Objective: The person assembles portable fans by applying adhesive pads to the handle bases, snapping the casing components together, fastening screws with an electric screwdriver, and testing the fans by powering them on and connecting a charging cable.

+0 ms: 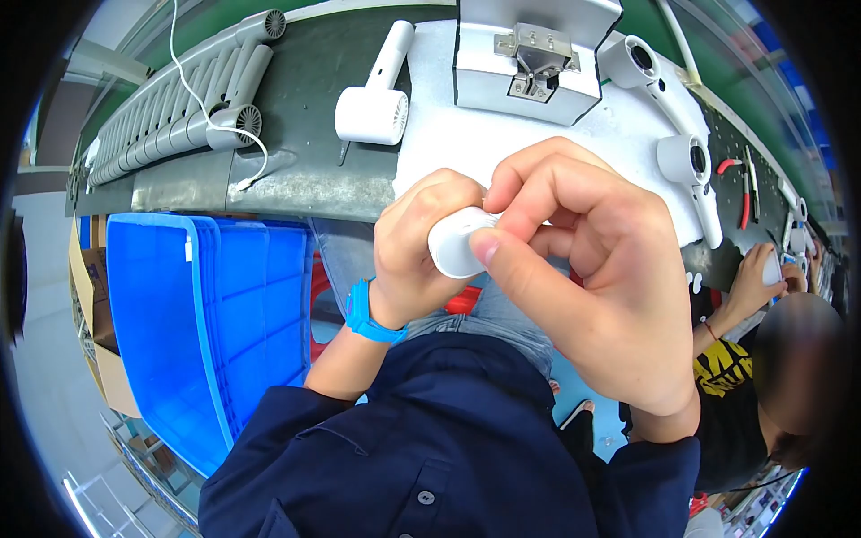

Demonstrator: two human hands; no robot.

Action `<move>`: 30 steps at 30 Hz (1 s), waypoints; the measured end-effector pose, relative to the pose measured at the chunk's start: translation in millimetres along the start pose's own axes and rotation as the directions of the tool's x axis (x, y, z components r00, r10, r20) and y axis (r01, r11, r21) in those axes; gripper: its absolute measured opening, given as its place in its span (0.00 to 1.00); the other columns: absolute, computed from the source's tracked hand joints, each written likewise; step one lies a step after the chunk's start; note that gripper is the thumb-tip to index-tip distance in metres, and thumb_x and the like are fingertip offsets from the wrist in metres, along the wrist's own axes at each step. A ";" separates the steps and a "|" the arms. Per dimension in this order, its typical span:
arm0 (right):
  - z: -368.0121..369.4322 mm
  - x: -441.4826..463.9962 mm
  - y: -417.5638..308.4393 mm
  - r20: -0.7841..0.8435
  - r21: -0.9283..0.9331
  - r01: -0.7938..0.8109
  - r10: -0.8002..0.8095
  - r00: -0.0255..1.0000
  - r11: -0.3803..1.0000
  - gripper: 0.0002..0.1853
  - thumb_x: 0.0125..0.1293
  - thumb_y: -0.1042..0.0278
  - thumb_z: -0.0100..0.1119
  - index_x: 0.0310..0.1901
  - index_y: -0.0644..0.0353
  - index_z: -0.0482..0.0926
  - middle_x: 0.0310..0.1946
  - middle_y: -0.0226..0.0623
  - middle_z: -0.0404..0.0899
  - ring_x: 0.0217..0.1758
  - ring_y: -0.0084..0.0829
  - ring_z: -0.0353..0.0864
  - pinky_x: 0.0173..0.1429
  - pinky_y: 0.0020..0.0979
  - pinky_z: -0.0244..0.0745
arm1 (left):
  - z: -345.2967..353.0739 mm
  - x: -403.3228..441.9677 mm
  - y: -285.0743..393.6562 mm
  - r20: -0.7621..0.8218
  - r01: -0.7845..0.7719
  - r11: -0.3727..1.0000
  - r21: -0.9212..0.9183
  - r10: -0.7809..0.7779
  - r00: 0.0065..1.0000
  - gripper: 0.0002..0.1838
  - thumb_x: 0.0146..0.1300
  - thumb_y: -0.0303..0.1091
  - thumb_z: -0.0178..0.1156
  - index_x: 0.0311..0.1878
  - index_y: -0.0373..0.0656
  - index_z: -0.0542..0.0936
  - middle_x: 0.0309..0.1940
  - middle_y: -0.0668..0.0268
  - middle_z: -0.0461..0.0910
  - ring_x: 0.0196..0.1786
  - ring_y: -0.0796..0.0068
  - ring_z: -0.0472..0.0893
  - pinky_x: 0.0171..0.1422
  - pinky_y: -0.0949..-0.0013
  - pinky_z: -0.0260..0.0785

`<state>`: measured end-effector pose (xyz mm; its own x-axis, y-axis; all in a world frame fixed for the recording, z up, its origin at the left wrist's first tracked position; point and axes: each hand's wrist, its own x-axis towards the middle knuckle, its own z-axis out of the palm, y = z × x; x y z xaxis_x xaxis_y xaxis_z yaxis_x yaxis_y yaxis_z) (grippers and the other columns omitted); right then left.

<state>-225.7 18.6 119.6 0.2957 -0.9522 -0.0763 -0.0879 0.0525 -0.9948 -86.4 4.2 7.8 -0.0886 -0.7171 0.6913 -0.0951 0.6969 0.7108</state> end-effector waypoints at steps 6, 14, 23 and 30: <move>-13.6 -1.3 -8.3 0.058 -0.356 0.013 0.008 0.998 0.934 0.11 0.58 0.78 0.61 0.23 0.63 0.69 0.32 0.34 0.72 0.24 0.17 0.65 0.32 0.18 0.62 | 2.7 -1.2 0.1 0.025 -0.003 1.000 -0.007 0.003 1.000 0.18 0.39 0.26 0.67 0.37 0.40 0.74 0.27 0.61 0.71 0.29 0.58 0.73 0.33 0.63 0.65; -33.9 11.9 33.6 0.253 0.183 -0.112 0.064 0.965 0.977 0.24 0.69 0.51 0.51 0.23 0.64 0.67 0.13 0.30 0.66 0.12 0.20 0.65 0.17 0.21 0.58 | -4.6 -1.7 0.0 0.056 0.022 1.000 -0.013 -0.021 0.998 0.18 0.44 0.19 0.68 0.39 0.37 0.74 0.30 0.60 0.77 0.31 0.65 0.77 0.35 0.69 0.70; -9.2 12.4 18.9 0.179 0.159 -0.131 0.102 0.978 0.978 0.10 0.65 0.68 0.60 0.32 0.63 0.71 0.24 0.25 0.74 0.28 0.08 0.68 0.30 0.12 0.62 | -8.1 -1.0 -1.3 0.055 0.037 0.999 -0.034 -0.035 0.998 0.18 0.44 0.18 0.67 0.40 0.38 0.73 0.31 0.60 0.78 0.32 0.66 0.78 0.36 0.69 0.71; -3.0 -1.1 32.1 -0.008 -0.130 0.094 -0.096 0.995 0.987 0.09 0.63 0.69 0.62 0.37 0.63 0.72 0.18 0.24 0.71 0.21 0.10 0.67 0.25 0.16 0.61 | -7.8 -0.5 1.6 0.077 0.037 0.997 0.071 -0.043 0.996 0.18 0.44 0.24 0.68 0.39 0.38 0.73 0.30 0.58 0.77 0.32 0.60 0.78 0.36 0.65 0.70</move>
<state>-231.7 20.5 87.9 0.2956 -0.9551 0.0197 -0.1822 -0.0766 -0.9803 -78.7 5.7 9.6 -0.1605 -0.7442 0.6484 -0.1689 0.6679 0.7248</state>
